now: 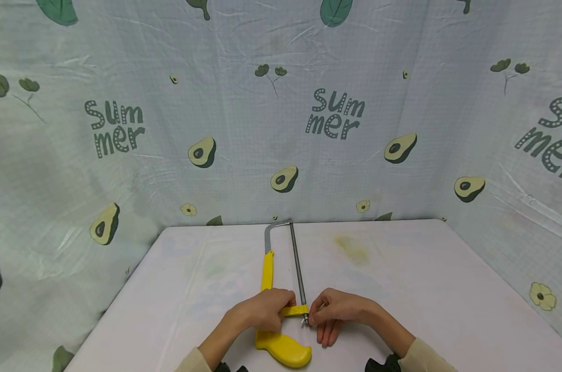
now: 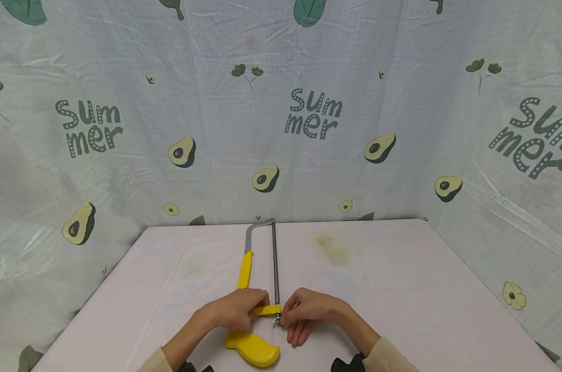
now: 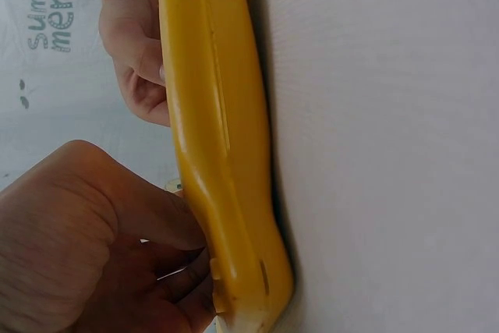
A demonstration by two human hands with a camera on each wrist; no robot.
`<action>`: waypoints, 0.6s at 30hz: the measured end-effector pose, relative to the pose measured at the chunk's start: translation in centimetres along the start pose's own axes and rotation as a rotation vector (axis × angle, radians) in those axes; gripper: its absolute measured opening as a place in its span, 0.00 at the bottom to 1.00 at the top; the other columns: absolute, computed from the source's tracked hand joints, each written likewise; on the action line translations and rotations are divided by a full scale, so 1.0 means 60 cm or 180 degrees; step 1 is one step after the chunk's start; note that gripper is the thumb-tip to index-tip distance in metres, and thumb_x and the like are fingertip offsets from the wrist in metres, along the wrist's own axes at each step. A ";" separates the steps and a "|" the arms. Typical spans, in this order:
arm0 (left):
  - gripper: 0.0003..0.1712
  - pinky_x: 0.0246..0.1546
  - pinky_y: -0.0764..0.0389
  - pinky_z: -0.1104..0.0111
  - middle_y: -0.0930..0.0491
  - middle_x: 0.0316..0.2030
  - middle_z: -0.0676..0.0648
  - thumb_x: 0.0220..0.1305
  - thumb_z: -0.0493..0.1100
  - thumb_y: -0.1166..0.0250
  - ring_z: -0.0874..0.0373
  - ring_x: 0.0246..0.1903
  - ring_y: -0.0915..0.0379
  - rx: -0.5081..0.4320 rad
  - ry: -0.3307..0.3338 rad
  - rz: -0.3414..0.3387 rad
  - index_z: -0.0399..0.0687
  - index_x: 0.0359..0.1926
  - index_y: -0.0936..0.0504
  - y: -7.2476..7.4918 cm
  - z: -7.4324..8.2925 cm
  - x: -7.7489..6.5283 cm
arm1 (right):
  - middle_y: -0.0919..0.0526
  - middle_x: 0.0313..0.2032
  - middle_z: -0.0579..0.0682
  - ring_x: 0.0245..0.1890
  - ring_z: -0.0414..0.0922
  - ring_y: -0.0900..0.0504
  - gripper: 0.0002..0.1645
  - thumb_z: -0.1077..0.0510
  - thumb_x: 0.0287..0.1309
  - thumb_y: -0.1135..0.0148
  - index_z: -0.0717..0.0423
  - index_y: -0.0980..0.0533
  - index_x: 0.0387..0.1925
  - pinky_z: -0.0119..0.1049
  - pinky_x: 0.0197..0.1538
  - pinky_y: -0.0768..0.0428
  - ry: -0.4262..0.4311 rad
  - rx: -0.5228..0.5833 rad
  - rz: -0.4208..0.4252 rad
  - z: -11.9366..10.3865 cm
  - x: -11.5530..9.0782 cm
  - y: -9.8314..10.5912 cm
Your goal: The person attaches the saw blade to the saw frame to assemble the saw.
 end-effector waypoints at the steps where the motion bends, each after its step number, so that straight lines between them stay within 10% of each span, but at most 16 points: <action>1: 0.23 0.37 0.27 0.74 0.26 0.32 0.58 0.51 0.27 0.31 0.65 0.33 0.31 -0.0006 0.0001 0.0001 0.57 0.43 0.23 0.000 0.000 0.000 | 0.12 0.25 0.50 0.22 0.38 0.12 0.14 0.55 0.66 0.38 0.62 0.18 0.44 0.30 0.28 0.16 -0.0002 0.0004 -0.0001 0.000 0.000 0.000; 18: 0.24 0.37 0.28 0.74 0.26 0.32 0.58 0.49 0.27 0.30 0.66 0.32 0.31 0.0005 -0.0018 0.0000 0.57 0.44 0.23 0.000 0.001 0.000 | 0.12 0.25 0.50 0.22 0.38 0.12 0.13 0.56 0.66 0.38 0.63 0.18 0.44 0.30 0.28 0.16 0.0003 0.0031 -0.0014 0.000 0.000 0.000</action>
Point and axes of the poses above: each hand's wrist, its own x-axis towards the middle knuckle, its own y-axis out of the back of the hand, z = x × y, the point moved 5 cm from there along x, towards the middle knuckle
